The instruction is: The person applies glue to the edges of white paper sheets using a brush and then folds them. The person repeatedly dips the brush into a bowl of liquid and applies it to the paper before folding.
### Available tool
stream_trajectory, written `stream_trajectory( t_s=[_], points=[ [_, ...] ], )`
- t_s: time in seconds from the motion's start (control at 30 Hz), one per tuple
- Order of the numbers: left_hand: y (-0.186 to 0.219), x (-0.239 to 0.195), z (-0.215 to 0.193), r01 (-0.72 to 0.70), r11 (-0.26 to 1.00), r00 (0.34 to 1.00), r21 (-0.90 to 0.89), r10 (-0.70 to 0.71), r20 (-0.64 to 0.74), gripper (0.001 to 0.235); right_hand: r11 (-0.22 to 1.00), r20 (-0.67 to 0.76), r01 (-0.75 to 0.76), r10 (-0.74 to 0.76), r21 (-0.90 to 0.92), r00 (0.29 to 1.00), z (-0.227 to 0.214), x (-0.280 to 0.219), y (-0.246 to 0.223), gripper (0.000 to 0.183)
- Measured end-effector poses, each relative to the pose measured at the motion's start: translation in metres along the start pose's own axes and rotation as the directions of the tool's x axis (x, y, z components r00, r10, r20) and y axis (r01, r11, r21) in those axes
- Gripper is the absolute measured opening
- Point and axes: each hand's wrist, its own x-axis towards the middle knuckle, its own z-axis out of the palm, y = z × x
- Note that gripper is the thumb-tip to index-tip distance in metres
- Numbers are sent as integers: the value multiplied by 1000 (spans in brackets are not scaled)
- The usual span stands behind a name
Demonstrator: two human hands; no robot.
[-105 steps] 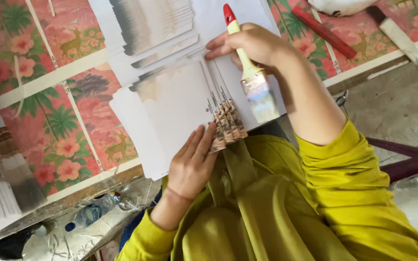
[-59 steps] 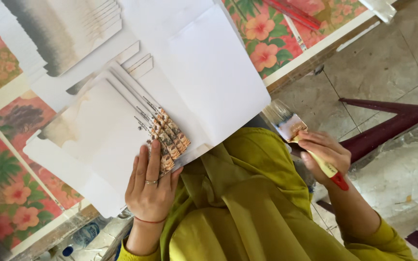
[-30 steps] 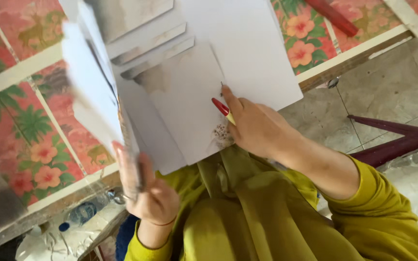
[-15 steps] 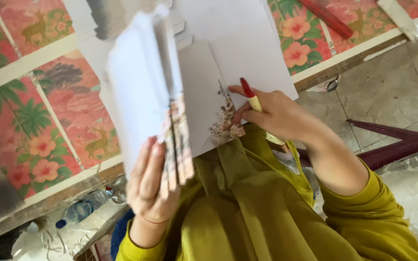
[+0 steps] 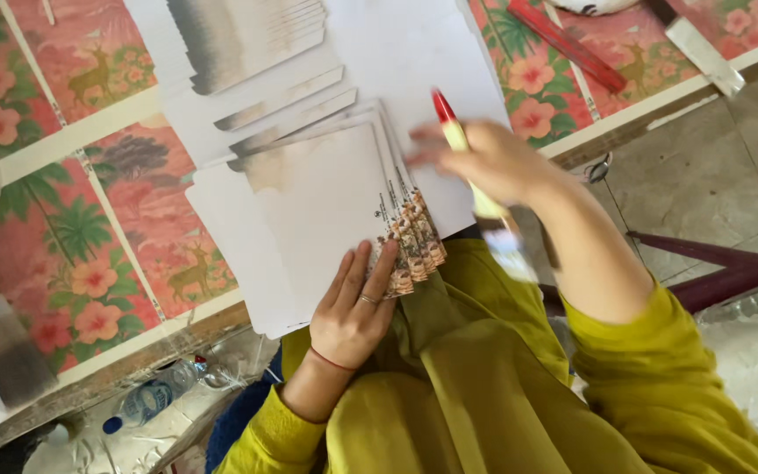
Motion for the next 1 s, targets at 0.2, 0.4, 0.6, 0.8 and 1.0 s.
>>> stream_trajectory(
  t_s=[0.2,0.4,0.6,0.8,1.0],
  points=[
    [-13,23,-48,49,961,992,-274,-14,129,22,996,7,-92,92,-18,996,-20,15,-51,40],
    [-15,21,-79,258,956,944,-143,-281,-172,40,690,-746,365,391,625,540,-44,-46,3,19],
    [-18,-17,-6,118,991,984,68,-126,129,39,724,-925,687,-217,61,311,30,-104,130,41],
    [-23,-10,-6,64,995,995,83,-70,65,25,310,-328,715,-937,-627,119,67,-95,245,17],
    [-21,0,-1,75,979,997,188,-69,-38,29,477,-420,608,-873,-634,247,109,-100,155,20]
  ],
)
